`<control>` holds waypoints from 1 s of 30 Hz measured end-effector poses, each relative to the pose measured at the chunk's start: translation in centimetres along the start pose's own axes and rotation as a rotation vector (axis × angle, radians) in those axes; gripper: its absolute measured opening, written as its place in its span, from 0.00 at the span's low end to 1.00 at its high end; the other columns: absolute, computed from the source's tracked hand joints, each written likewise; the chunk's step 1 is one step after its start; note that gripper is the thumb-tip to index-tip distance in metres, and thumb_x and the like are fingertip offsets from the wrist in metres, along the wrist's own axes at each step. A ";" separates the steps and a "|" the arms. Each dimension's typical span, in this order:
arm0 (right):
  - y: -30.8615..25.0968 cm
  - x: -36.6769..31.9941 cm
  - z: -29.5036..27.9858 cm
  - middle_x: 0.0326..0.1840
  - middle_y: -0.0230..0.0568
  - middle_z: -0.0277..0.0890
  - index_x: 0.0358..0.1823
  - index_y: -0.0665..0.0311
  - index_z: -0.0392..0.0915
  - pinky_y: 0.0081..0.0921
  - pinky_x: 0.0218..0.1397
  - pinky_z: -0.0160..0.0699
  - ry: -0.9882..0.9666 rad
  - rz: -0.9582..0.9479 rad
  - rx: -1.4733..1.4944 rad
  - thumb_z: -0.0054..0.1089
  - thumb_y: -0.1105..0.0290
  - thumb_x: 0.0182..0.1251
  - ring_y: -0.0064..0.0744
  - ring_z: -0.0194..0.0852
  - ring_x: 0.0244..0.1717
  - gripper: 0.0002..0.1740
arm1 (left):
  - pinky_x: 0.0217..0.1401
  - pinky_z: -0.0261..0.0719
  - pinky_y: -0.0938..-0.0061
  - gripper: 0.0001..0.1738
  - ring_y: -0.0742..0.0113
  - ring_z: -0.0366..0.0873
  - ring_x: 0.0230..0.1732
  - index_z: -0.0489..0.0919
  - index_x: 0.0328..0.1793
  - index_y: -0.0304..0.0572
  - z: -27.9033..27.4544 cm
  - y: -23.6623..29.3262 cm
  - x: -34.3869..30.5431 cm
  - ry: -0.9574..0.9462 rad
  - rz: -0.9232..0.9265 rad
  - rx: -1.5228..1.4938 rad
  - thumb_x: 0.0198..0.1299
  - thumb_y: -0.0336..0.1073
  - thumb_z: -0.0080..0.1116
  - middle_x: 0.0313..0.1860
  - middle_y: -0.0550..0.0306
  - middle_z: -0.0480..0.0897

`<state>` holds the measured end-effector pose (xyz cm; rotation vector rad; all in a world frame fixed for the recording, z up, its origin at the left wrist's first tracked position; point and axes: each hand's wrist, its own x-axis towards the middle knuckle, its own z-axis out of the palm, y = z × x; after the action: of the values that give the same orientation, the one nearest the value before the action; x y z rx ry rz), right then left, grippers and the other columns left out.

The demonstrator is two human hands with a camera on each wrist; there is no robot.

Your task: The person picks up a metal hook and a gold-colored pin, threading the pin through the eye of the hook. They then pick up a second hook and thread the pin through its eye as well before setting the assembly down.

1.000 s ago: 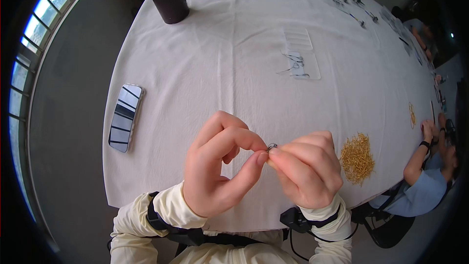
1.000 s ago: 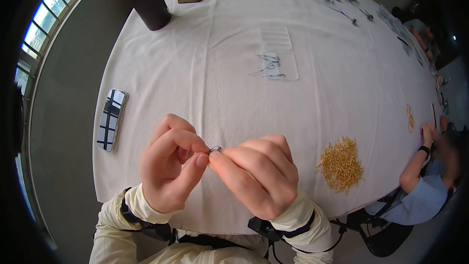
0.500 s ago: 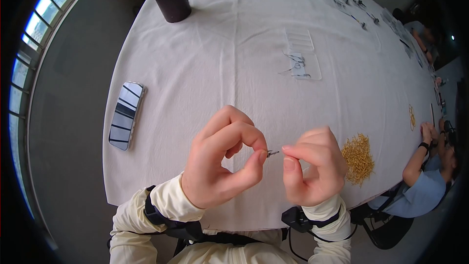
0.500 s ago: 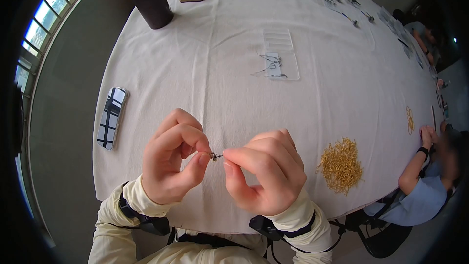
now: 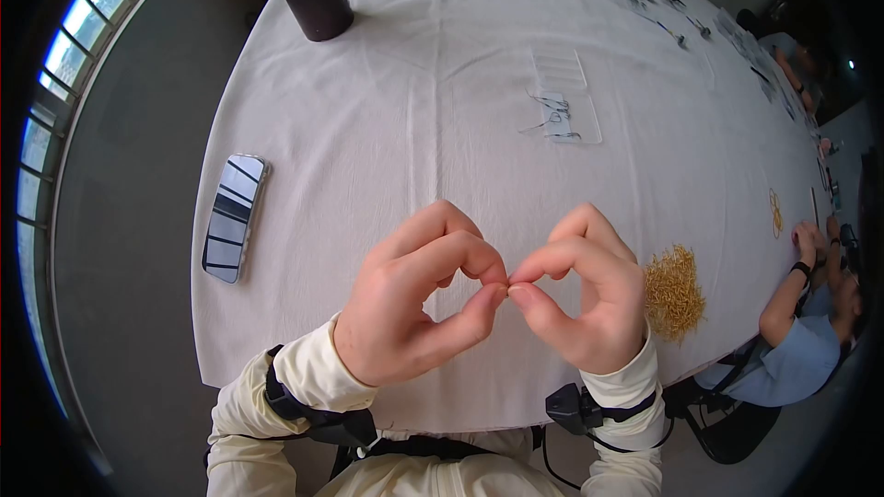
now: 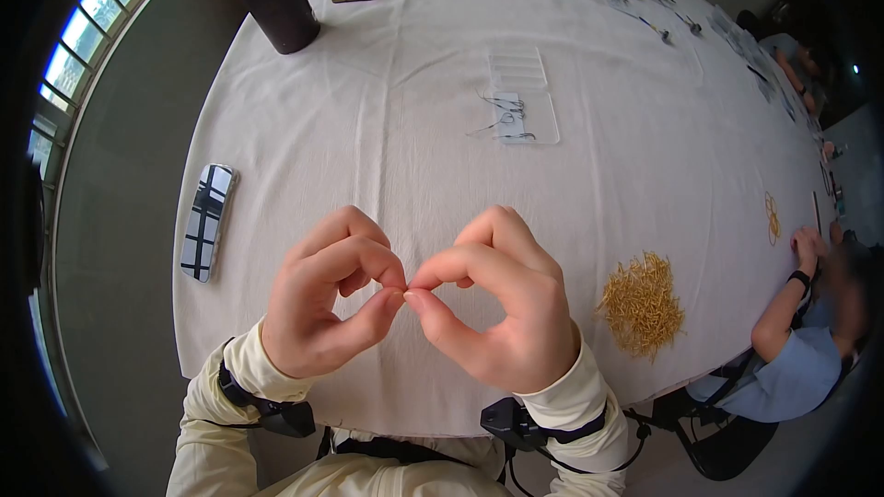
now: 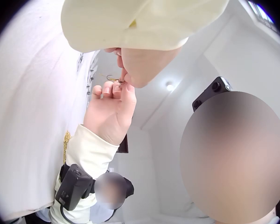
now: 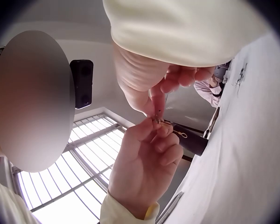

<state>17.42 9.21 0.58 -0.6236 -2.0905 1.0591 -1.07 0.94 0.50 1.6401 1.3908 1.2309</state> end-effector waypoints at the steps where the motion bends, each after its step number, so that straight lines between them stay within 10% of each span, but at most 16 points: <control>1: 0.1 0.0 0.0 0.31 0.33 0.69 0.31 0.62 0.82 0.22 0.32 0.68 -0.019 0.004 0.000 0.68 0.77 0.53 0.25 0.67 0.29 0.05 | 0.31 0.67 0.78 0.05 0.72 0.68 0.30 0.80 0.36 0.40 0.0 0.0 0.0 -0.009 -0.003 0.002 0.54 0.27 0.64 0.36 0.59 0.74; 11: 0.7 -0.5 0.5 0.31 0.31 0.69 0.31 0.63 0.76 0.21 0.39 0.65 0.031 0.136 0.284 0.62 0.78 0.58 0.22 0.63 0.33 0.04 | 0.32 0.68 0.80 0.04 0.77 0.67 0.30 0.76 0.42 0.37 0.8 -1.1 -0.4 0.004 -0.050 -0.261 0.64 0.27 0.59 0.40 0.58 0.75; 13: 0.6 -0.5 0.6 0.31 0.31 0.68 0.31 0.64 0.76 0.21 0.39 0.63 0.049 0.164 0.287 0.61 0.78 0.60 0.21 0.62 0.33 0.03 | 0.53 0.71 0.74 0.07 0.73 0.70 0.46 0.72 0.45 0.38 0.7 -0.6 -0.5 -0.072 -0.238 -0.516 0.71 0.34 0.53 0.46 0.56 0.75; 30: 0.7 -0.4 0.5 0.30 0.31 0.68 0.30 0.65 0.73 0.21 0.39 0.63 0.071 0.337 0.283 0.60 0.75 0.61 0.21 0.59 0.32 0.05 | 0.36 0.64 0.84 0.07 0.81 0.64 0.32 0.71 0.44 0.43 0.2 0.0 -0.1 -0.010 -0.402 -0.703 0.73 0.37 0.48 0.42 0.56 0.79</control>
<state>17.36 9.02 -0.34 -0.8736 -1.7668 1.4657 -0.89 0.88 0.40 0.8369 1.0352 1.2622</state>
